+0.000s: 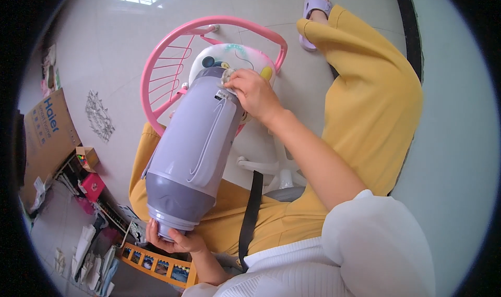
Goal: The person wipes a large thermos and then cleans the frame and tray of a child's walker with a cloth.
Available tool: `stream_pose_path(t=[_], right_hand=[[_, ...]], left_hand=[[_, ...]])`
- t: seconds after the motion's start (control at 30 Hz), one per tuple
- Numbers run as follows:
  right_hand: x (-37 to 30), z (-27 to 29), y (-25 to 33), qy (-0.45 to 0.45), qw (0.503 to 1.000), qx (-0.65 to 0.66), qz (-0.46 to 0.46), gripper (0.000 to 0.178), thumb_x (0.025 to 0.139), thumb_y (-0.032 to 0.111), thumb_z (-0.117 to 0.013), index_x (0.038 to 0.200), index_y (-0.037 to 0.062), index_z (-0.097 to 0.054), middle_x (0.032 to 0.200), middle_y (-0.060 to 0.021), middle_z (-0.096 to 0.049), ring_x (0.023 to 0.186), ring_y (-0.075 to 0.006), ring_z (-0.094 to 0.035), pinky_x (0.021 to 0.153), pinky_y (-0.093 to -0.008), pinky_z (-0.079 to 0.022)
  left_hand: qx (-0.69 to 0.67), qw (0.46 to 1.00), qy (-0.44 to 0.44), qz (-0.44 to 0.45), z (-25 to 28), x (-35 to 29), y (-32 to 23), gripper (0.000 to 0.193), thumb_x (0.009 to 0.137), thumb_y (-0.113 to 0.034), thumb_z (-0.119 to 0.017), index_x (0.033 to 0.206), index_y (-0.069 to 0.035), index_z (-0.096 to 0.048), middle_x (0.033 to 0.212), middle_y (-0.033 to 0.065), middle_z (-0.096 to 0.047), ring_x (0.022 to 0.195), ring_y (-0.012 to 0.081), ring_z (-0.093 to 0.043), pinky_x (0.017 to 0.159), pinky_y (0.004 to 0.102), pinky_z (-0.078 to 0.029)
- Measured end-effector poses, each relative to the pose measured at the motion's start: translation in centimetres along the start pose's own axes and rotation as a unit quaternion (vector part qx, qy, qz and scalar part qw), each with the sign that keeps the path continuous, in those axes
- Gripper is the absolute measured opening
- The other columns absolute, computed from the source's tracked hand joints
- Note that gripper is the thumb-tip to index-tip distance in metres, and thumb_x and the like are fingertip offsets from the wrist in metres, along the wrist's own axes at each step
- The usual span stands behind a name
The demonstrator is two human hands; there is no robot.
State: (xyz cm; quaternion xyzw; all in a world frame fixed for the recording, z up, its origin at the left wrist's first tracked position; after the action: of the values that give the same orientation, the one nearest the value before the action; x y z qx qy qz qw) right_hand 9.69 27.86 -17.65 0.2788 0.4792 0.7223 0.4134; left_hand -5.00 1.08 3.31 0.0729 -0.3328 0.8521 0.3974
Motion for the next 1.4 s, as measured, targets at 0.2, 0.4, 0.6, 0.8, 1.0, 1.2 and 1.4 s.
stream_pose_path(t=[0.2, 0.4, 0.6, 0.8, 1.0, 1.2, 1.4], right_hand=[[1.9, -1.5, 1.0, 0.065, 0.990, 0.129, -0.004, 0.019, 0.074, -0.005, -0.059, 0.086, 0.0038, -0.071, 0.089, -0.0074, -0.064, 0.087, -0.0242, -0.062, 0.079, -0.0324, -0.050], [3.0, -0.8, -3.2, 0.088, 0.978, 0.139, -0.132, 0.015, 0.072, -0.002, -0.064, 0.083, 0.0045, -0.072, 0.087, -0.0062, -0.066, 0.086, -0.0186, -0.063, 0.077, -0.0292, -0.050], [3.3, -3.6, 3.0, 0.286, 0.936, 0.202, -0.046, 0.014, 0.068, -0.002, -0.066, 0.079, 0.0053, -0.071, 0.084, -0.0073, -0.067, 0.082, -0.0191, -0.063, 0.076, -0.0297, -0.050], [5.2, -3.1, -1.6, 0.228, 0.953, 0.158, -0.120, 0.015, 0.069, -0.002, -0.066, 0.080, 0.0056, -0.072, 0.086, -0.0059, -0.068, 0.081, -0.0173, -0.065, 0.077, -0.0289, -0.051], [3.8, -4.3, 4.5, 0.328, 0.925, 0.191, -0.021, 0.013, 0.070, -0.001, -0.067, 0.081, 0.0049, -0.071, 0.084, -0.0036, -0.065, 0.081, -0.0146, -0.062, 0.077, -0.0265, -0.049], [5.4, -2.5, -2.0, 0.255, 0.950, 0.129, -0.124, 0.014, 0.067, 0.003, -0.071, 0.081, 0.0053, -0.070, 0.088, -0.0071, -0.068, 0.084, -0.0205, -0.064, 0.077, -0.0306, -0.051], [4.4, -1.9, 5.0, 0.336, 0.932, -0.046, -0.126, 0.016, 0.071, 0.002, -0.068, 0.087, 0.0024, -0.067, 0.089, -0.0119, -0.066, 0.084, -0.0247, -0.064, 0.075, -0.0349, -0.051]], left_hand=[[-0.001, 1.000, 0.000, 0.003, 0.3, -0.3, 0.3, 0.040, 0.085, -0.028, -0.051, 0.113, 0.000, -0.053, 0.116, 0.0160, -0.050, 0.110, 0.0302, -0.050, 0.097, 0.0460, -0.039], [-0.005, 1.000, -0.008, -0.011, -0.2, -0.4, 0.0, 0.042, 0.086, -0.030, -0.050, 0.112, 0.002, -0.054, 0.113, 0.0173, -0.054, 0.109, 0.0300, -0.050, 0.098, 0.0456, -0.037], [0.008, 1.000, -0.012, -0.009, 0.3, -0.6, 0.2, 0.043, 0.085, -0.030, -0.049, 0.112, 0.003, -0.054, 0.113, 0.0163, -0.054, 0.109, 0.0295, -0.050, 0.097, 0.0453, -0.038], [-0.008, 1.000, -0.015, -0.006, -0.4, -0.4, -0.2, 0.043, 0.085, -0.031, -0.049, 0.111, 0.003, -0.055, 0.113, 0.0158, -0.053, 0.108, 0.0292, -0.050, 0.098, 0.0456, -0.037], [-0.007, 1.000, -0.002, 0.000, 0.2, -0.6, 0.3, 0.041, 0.085, -0.031, -0.052, 0.112, -0.001, -0.054, 0.115, 0.0152, -0.048, 0.109, 0.0308, -0.051, 0.095, 0.0465, -0.042], [-0.015, 1.000, -0.013, -0.001, -0.4, -0.5, -0.2, 0.044, 0.084, -0.031, -0.050, 0.112, 0.002, -0.055, 0.112, 0.0154, -0.053, 0.109, 0.0287, -0.051, 0.098, 0.0456, -0.037], [-0.013, 1.000, -0.018, 0.005, 0.0, -0.8, 0.3, 0.043, 0.083, -0.030, -0.051, 0.112, 0.002, -0.055, 0.112, 0.0155, -0.053, 0.109, 0.0283, -0.051, 0.098, 0.0442, -0.038]])
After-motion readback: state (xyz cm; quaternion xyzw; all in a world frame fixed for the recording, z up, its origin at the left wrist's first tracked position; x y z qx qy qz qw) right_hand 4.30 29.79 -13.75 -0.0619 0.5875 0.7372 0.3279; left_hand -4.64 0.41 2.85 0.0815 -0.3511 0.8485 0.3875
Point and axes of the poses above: each hand's wrist, its own x-axis towards the middle knuckle, its own z-axis out of the back of the hand, y = z × x, the point moved 7 cm from there along x, towards the middle knuckle
